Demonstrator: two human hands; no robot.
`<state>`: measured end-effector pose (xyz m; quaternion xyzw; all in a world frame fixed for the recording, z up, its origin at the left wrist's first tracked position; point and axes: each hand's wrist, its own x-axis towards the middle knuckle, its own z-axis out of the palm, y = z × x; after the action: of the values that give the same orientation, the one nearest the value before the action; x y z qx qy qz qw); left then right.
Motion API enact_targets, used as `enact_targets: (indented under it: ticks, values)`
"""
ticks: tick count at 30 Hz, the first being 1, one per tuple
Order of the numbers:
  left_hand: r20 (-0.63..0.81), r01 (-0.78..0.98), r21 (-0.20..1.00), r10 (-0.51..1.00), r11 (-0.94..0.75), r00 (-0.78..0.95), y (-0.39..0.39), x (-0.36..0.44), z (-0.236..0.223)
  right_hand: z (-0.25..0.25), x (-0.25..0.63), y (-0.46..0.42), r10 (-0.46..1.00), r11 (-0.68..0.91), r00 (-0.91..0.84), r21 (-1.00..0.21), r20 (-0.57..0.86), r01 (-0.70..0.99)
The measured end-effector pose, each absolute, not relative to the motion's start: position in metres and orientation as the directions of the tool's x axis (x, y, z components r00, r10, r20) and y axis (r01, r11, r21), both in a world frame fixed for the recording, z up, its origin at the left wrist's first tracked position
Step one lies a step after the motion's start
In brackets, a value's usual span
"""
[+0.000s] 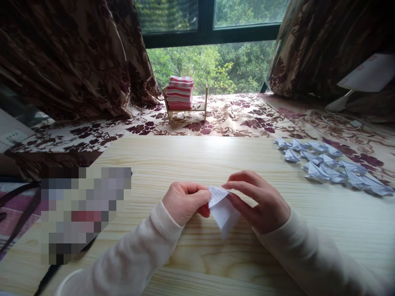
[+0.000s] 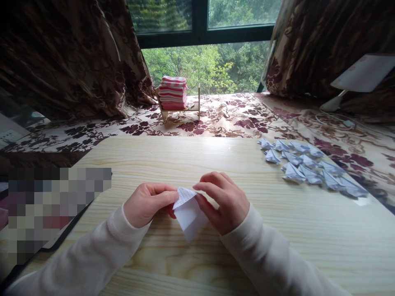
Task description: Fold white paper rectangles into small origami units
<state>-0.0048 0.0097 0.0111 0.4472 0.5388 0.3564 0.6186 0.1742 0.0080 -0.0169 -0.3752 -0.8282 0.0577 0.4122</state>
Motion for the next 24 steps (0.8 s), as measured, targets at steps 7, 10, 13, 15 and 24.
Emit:
enact_targets:
  ticks: [7,10,13,15,24]
  values:
    - [-0.379,-0.002,0.922,0.9,0.388,0.215,0.0128,-0.0065,0.0071,-0.0191,0.1748,0.0065,0.72,0.683,-0.368,-0.509,0.588,0.523]
    - [-0.376,0.016,0.924,0.901,0.382,0.215,0.0127,-0.0068,0.0057,-0.0194,0.1736,0.0047,0.73,0.675,-0.371,-0.523,0.573,0.52]
    - [-0.362,0.006,0.929,0.904,0.37,0.227,0.0129,-0.0073,0.004,-0.0203,0.1711,0.0029,0.758,0.646,-0.353,-0.558,0.548,0.521]
    - [-0.339,-0.02,0.935,0.906,0.355,0.255,0.0134,-0.0078,0.003,-0.0212,0.1692,0.0018,0.788,0.611,-0.324,-0.605,0.523,0.51]
    - [-0.263,0.173,0.959,0.934,0.225,0.243,0.0093,-0.0042,0.0111,-0.0131,0.1655,-0.0005,0.909,0.41,-0.243,-0.835,0.339,0.366]
